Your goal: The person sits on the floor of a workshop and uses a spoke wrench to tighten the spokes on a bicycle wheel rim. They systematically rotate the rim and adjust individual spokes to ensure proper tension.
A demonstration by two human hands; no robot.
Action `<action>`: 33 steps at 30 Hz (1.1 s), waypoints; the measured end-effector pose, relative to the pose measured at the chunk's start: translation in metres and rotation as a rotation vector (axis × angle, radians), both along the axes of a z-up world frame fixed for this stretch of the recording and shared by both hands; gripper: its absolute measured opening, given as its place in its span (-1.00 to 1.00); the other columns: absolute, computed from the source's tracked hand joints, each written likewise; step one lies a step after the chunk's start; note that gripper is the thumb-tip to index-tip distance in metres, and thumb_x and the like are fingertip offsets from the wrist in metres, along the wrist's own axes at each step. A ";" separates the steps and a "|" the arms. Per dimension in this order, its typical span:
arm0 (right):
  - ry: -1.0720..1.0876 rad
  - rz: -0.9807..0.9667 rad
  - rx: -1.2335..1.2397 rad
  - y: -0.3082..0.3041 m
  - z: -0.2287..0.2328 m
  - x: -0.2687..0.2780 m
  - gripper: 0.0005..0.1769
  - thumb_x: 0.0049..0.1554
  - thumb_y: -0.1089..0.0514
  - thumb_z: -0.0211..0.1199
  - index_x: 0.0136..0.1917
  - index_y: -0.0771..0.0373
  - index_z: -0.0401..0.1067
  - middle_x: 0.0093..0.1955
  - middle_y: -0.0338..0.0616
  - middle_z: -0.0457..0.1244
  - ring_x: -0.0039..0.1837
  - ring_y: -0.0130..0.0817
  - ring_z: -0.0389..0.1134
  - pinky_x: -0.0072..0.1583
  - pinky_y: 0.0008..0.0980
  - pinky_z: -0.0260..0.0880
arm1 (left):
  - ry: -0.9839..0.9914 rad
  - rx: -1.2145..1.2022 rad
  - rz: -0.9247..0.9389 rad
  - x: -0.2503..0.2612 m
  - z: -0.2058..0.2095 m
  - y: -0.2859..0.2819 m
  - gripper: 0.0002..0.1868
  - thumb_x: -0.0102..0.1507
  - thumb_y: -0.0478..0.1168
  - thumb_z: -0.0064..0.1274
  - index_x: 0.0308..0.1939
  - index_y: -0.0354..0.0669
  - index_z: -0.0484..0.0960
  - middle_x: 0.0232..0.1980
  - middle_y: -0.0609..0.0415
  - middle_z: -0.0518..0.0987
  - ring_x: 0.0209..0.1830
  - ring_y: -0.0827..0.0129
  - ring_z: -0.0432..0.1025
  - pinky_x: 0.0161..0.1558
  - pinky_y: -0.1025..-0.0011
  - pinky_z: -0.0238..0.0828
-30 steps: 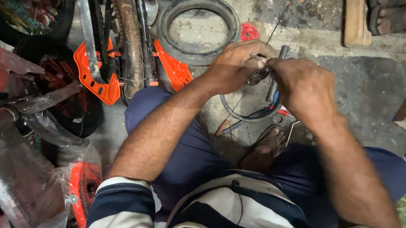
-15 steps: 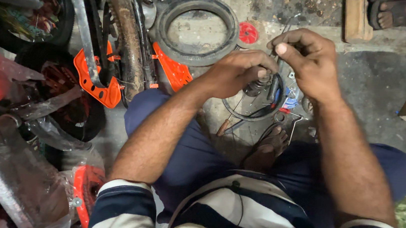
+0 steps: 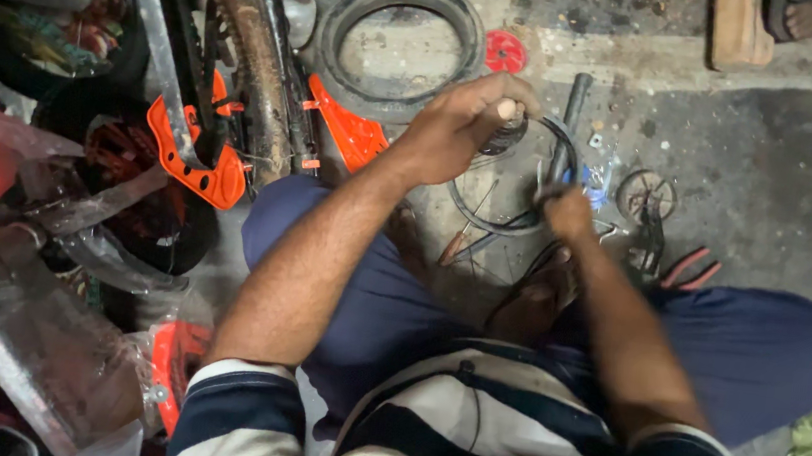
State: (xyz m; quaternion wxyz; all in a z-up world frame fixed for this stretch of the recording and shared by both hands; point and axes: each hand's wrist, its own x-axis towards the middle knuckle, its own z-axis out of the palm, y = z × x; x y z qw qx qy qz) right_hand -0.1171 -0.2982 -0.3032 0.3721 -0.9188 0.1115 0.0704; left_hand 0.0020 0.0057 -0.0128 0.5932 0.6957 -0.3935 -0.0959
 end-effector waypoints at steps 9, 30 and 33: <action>-0.043 0.041 -0.074 0.012 -0.009 -0.006 -0.73 0.01 0.23 0.22 -0.02 0.22 0.62 -0.05 0.04 0.44 -0.01 -0.06 0.49 0.07 -0.16 0.47 | -0.107 0.109 0.114 0.005 -0.007 0.001 -0.69 0.32 -0.50 0.03 0.05 -0.04 0.60 0.07 0.14 0.65 0.16 0.24 0.48 0.22 0.26 0.37; -0.776 0.205 0.009 0.114 0.311 0.020 -0.84 0.30 0.39 0.35 0.14 0.41 0.45 0.02 0.08 0.40 0.03 -0.22 0.51 0.08 -0.34 0.50 | 0.032 -0.023 -0.004 0.002 -0.002 -0.003 -0.67 0.34 -0.53 -0.01 0.08 -0.06 0.56 0.05 0.13 0.65 0.10 0.36 0.57 0.12 0.35 0.50; -0.802 0.268 -0.124 0.116 0.314 0.023 -0.80 0.25 0.36 0.41 0.12 0.39 0.46 0.00 0.08 0.40 0.02 -0.16 0.50 0.06 -0.32 0.49 | 0.006 -0.015 -0.001 0.002 -0.001 -0.003 -0.68 0.32 -0.53 0.03 0.06 -0.06 0.56 0.02 0.15 0.65 0.10 0.38 0.57 0.14 0.34 0.50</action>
